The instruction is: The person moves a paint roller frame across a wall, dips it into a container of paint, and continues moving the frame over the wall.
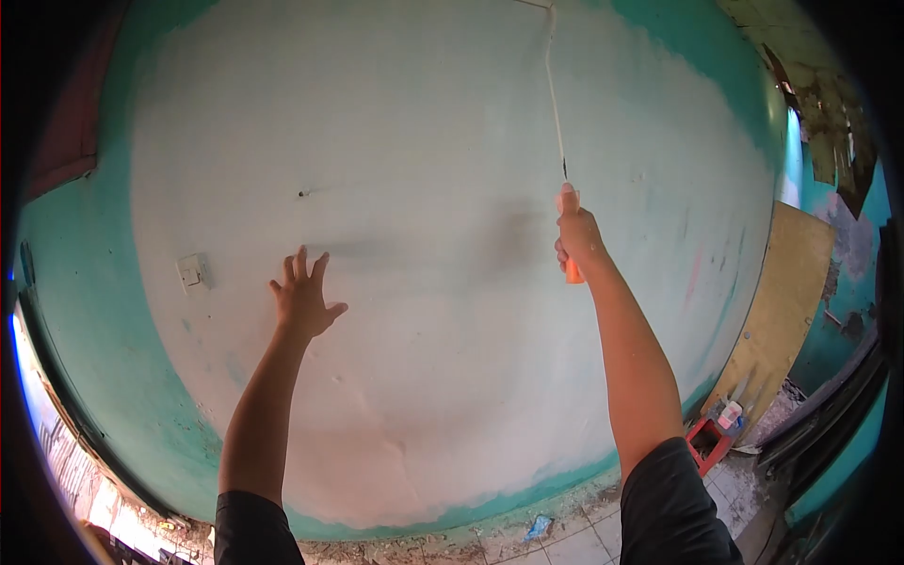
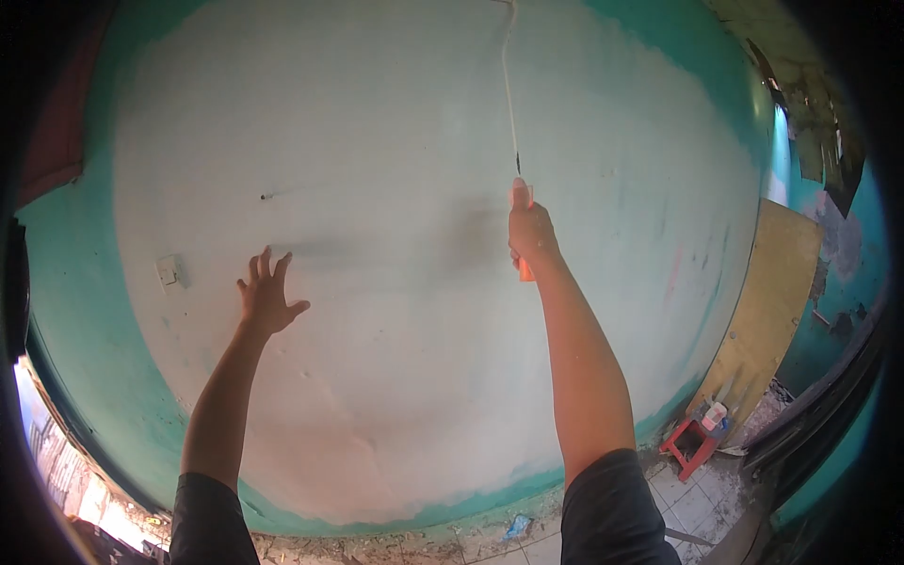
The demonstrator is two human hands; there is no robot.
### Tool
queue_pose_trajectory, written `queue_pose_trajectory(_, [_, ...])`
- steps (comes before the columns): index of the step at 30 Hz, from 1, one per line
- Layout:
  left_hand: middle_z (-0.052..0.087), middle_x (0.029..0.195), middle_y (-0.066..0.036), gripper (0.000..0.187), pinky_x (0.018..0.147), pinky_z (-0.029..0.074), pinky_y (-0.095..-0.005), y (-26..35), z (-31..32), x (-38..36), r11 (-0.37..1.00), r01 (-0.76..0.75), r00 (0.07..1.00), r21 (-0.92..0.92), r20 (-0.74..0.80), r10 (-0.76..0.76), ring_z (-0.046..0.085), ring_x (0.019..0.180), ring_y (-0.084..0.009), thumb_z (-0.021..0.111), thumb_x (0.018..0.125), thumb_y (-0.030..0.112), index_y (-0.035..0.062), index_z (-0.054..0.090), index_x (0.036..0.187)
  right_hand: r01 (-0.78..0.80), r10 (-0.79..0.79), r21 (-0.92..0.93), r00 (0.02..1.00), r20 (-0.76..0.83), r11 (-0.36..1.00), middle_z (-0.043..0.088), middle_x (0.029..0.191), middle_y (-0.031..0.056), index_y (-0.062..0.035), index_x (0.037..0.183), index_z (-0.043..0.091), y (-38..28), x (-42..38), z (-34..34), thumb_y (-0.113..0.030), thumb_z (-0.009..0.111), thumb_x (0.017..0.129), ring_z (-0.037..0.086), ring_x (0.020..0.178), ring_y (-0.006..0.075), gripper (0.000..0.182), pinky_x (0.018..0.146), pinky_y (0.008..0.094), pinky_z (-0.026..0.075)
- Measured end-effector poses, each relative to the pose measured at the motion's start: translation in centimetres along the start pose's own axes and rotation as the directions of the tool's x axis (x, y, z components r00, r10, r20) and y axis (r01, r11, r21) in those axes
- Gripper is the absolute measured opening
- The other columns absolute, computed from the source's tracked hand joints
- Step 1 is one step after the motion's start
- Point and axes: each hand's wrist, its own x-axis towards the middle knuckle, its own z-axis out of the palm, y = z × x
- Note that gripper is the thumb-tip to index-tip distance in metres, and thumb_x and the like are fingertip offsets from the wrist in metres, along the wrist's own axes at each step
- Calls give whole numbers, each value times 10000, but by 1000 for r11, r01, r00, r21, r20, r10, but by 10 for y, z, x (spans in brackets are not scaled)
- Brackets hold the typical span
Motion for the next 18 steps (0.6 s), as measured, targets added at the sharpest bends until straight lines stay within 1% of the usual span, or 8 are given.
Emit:
queue_pose_trajectory(7, [226, 1689, -148, 1004, 1059, 408, -640, 2, 7, -1, 999, -10, 999, -37, -51, 8, 237, 1528, -361, 862, 772, 513, 208, 369, 1591, -2, 4, 63, 1000, -27, 998, 425, 538, -18, -129, 925, 539, 152, -72, 19, -735, 441, 1011, 412, 390, 112, 619, 359, 319, 343])
queue_pose_trajectory(8, [227, 1686, -149, 1005, 1053, 412, -634, 2, 7, -1, 999, -5, 998, -43, -60, 3, 235, 1528, -364, 863, 770, 515, 205, 371, 1591, -39, 35, -138, 999, -34, 990, 739, 1114, 223, -5, 1354, 610, 212, -80, 23, -678, 403, 1046, 729, 1003, 385, 769, 830, 472, 574])
queue_pose_trajectory(9, [228, 1684, -150, 1007, 1046, 417, -627, 2, 8, -1, 999, 0, 998, -47, -68, -3, 234, 1527, -366, 864, 768, 517, 202, 374, 1590, 28, -29, -129, 1000, -4, 991, 700, 1254, 271, -23, 1355, 617, 250, -110, 24, -618, 385, 1076, 631, 1244, 461, 697, 1027, 492, 503])
queue_pose_trajectory(10, [228, 1684, -150, 1007, 1046, 417, -627, 2, 9, -1, 999, 3, 997, -52, -72, -7, 234, 1527, -366, 864, 768, 517, 202, 374, 1590, -24, 22, -150, 1000, -12, 988, 697, 1244, 274, -38, 1334, 631, 278, -142, 26, -561, 388, 1093, 636, 1212, 478, 625, 1011, 502, 509])
queue_pose_trajectory(12, [244, 1675, -147, 982, 1046, 419, -614, 0, 14, -3, 1000, -13, 993, -25, -114, 10, 243, 1520, -358, 861, 775, 513, 209, 387, 1580, 170, -210, -236, 965, -157, 957, 647, 825, 91, -1, 1216, 657, 342, -183, 36, -553, 435, 1086, 648, 743, 201, 609, 677, 385, 533])
queue_pose_trajectory(13, [244, 1675, -147, 982, 1046, 419, -614, -2, 15, -3, 1000, -11, 993, -24, -117, 8, 243, 1520, -358, 861, 775, 513, 209, 387, 1580, 173, -212, -234, 965, -155, 957, 647, 825, 91, -1, 1216, 657, 339, -190, 37, -553, 435, 1086, 648, 743, 201, 609, 677, 385, 533])
queue_pose_trajectory(15, [259, 1668, -144, 942, 1046, 413, -610, -6, 17, -1, 999, -34, 990, -26, -141, 30, 257, 1509, -349, 859, 784, 501, 215, 411, 1562, -31, 22, -131, 998, -63, 991, 668, 950, 106, 9, 1247, 645, 330, -203, 33, -555, 437, 1084, 659, 898, 239, 623, 800, 411, 537])
queue_pose_trajectory(18, [268, 1665, -139, 906, 1044, 408, -611, -7, 16, -3, 997, -50, 985, -63, -168, 39, 267, 1501, -343, 856, 792, 490, 220, 432, 1546, 146, -169, -186, 979, -116, 972, 652, 846, 87, -11, 1225, 653, 314, -164, 25, -575, 421, 1082, 641, 733, 205, 627, 656, 379, 530])
